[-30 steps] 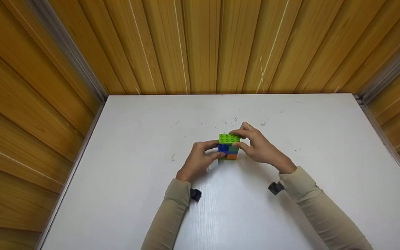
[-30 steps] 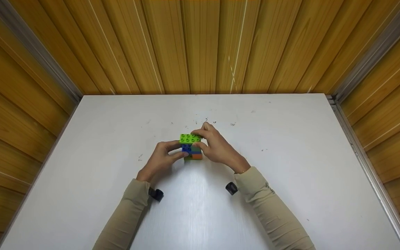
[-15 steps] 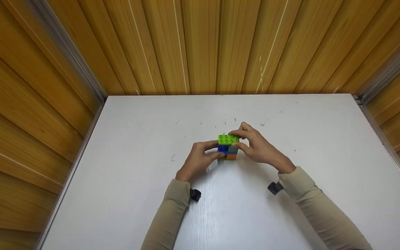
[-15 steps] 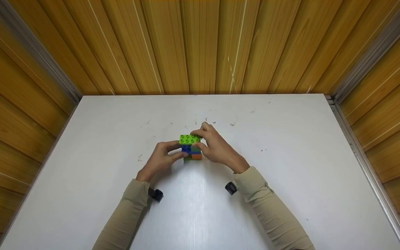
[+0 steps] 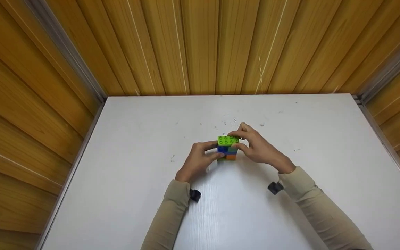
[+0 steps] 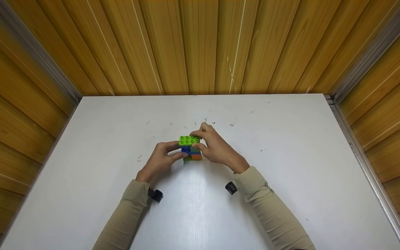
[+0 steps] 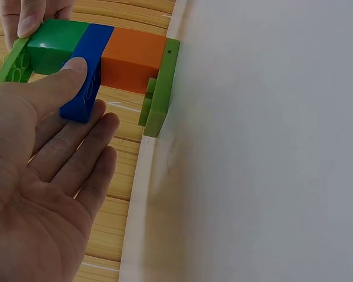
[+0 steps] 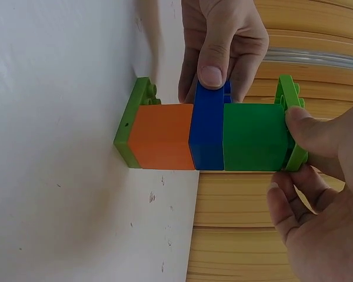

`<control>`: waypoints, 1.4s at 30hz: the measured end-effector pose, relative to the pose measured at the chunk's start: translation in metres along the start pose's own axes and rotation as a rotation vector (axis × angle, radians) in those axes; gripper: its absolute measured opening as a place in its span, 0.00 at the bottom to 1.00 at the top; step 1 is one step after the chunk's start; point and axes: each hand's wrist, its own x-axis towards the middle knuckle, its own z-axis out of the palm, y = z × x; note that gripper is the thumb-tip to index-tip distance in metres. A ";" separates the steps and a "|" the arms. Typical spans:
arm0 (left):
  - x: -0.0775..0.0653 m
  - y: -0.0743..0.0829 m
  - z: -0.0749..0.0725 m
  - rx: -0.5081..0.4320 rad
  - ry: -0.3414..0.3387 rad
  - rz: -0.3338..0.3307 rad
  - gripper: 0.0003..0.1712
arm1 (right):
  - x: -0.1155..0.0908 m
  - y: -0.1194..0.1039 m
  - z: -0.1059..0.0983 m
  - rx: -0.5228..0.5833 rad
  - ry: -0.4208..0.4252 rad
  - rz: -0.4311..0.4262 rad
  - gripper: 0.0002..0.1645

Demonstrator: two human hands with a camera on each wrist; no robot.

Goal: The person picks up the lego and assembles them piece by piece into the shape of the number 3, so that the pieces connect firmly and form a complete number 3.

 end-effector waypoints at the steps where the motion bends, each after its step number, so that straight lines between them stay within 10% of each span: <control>1: 0.000 0.000 0.000 -0.002 0.000 -0.001 0.27 | 0.000 0.000 0.000 -0.002 -0.001 0.000 0.23; 42: 0.001 -0.003 0.001 -0.026 -0.001 -0.026 0.27 | 0.002 -0.004 -0.005 -0.090 0.001 -0.004 0.23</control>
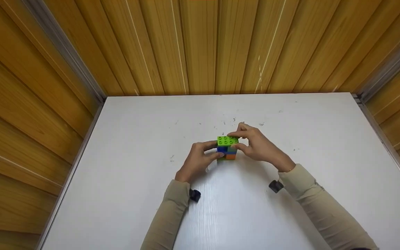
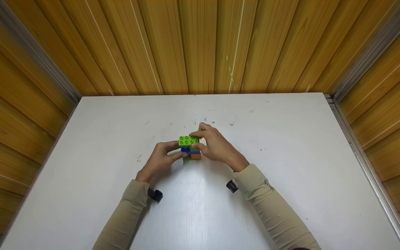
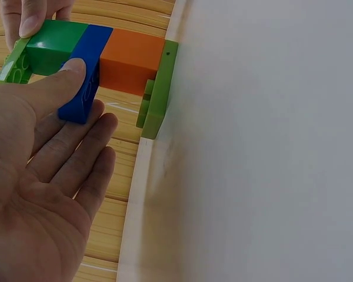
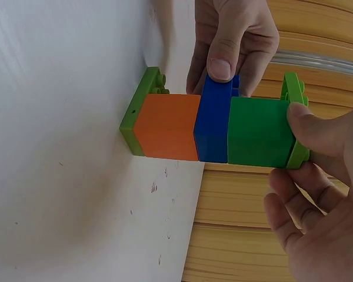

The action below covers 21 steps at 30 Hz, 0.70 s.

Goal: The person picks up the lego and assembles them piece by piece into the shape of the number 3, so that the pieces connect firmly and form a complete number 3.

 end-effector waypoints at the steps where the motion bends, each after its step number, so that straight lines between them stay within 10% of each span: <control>1: 0.000 0.000 0.000 -0.001 0.001 -0.002 0.27 | 0.000 0.000 0.000 -0.001 0.000 -0.003 0.23; 21: 0.001 0.000 0.002 0.012 0.012 -0.025 0.26 | 0.009 -0.006 -0.007 -0.014 -0.059 0.056 0.24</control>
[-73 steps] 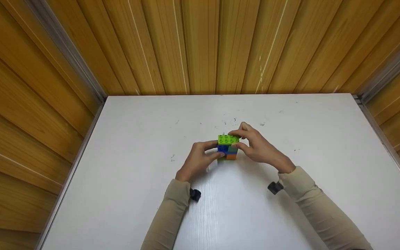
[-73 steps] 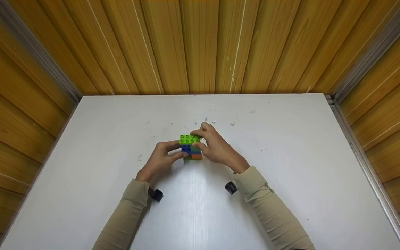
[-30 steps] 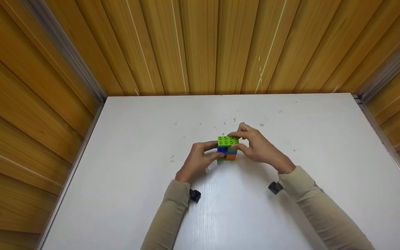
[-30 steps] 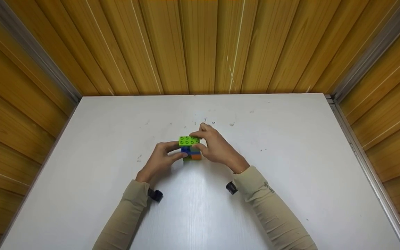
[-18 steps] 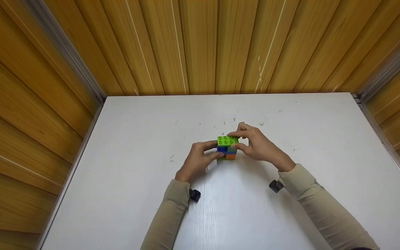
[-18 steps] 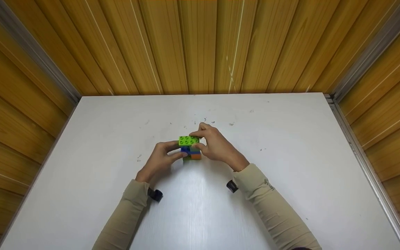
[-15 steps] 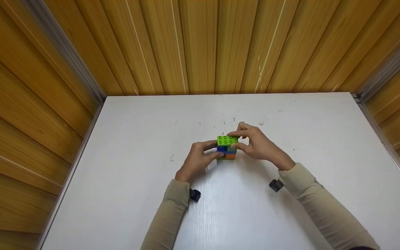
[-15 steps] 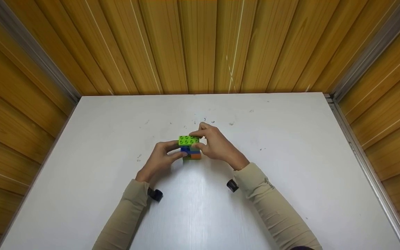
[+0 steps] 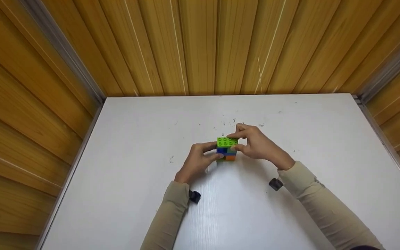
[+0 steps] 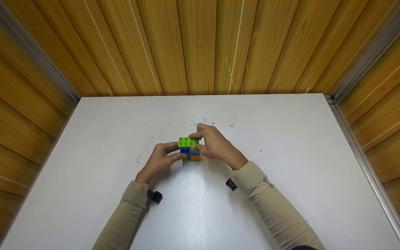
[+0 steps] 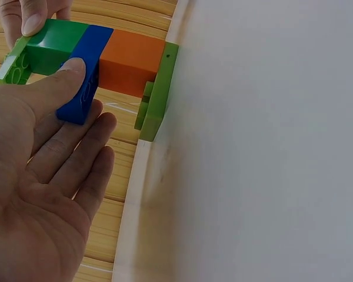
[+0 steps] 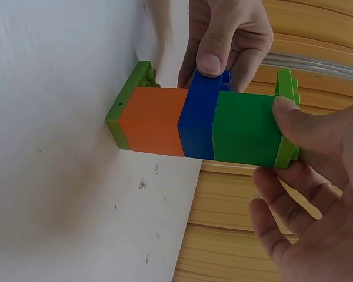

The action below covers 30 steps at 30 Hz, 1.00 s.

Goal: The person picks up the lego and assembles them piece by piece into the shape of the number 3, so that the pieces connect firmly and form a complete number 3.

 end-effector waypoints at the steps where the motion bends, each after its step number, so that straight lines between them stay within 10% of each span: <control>1: 0.000 0.000 0.000 -0.002 0.002 -0.002 0.26 | 0.000 -0.001 0.000 -0.006 -0.002 0.003 0.24; 30: -0.001 0.000 -0.001 -0.008 -0.008 -0.026 0.27 | -0.012 0.009 0.016 0.033 0.148 -0.003 0.24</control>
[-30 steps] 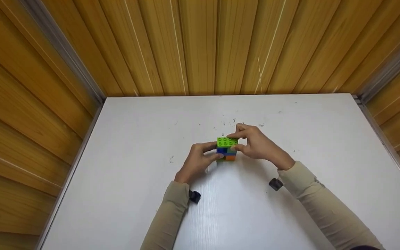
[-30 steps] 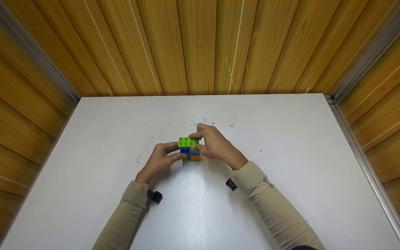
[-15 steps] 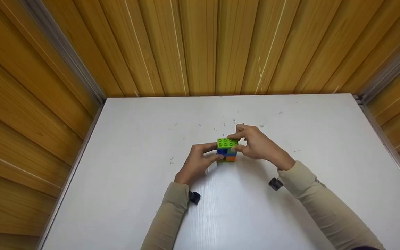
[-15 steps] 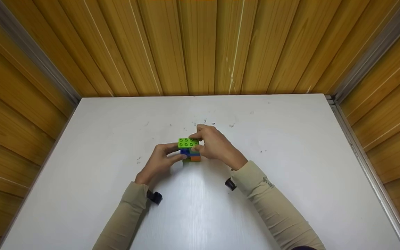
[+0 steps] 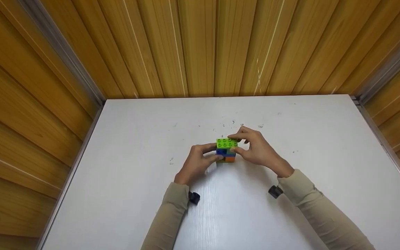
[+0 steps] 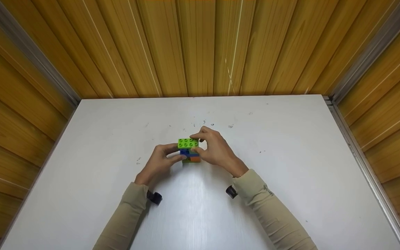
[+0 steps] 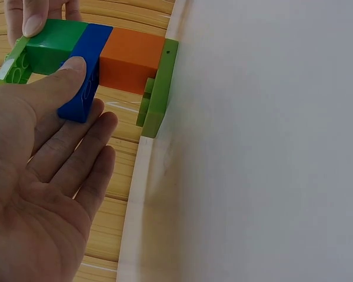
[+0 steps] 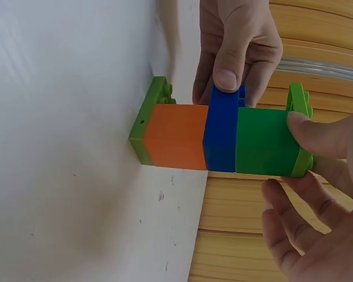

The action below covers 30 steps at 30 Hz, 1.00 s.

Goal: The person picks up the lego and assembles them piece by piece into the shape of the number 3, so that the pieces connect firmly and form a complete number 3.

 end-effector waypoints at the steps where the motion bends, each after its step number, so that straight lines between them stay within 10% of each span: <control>1: 0.000 0.000 0.000 0.002 -0.001 -0.002 0.27 | -0.001 0.002 0.001 0.006 0.016 -0.001 0.24; 30: -0.001 -0.001 0.000 0.019 -0.001 0.049 0.28 | -0.023 0.038 0.036 0.226 0.165 0.112 0.30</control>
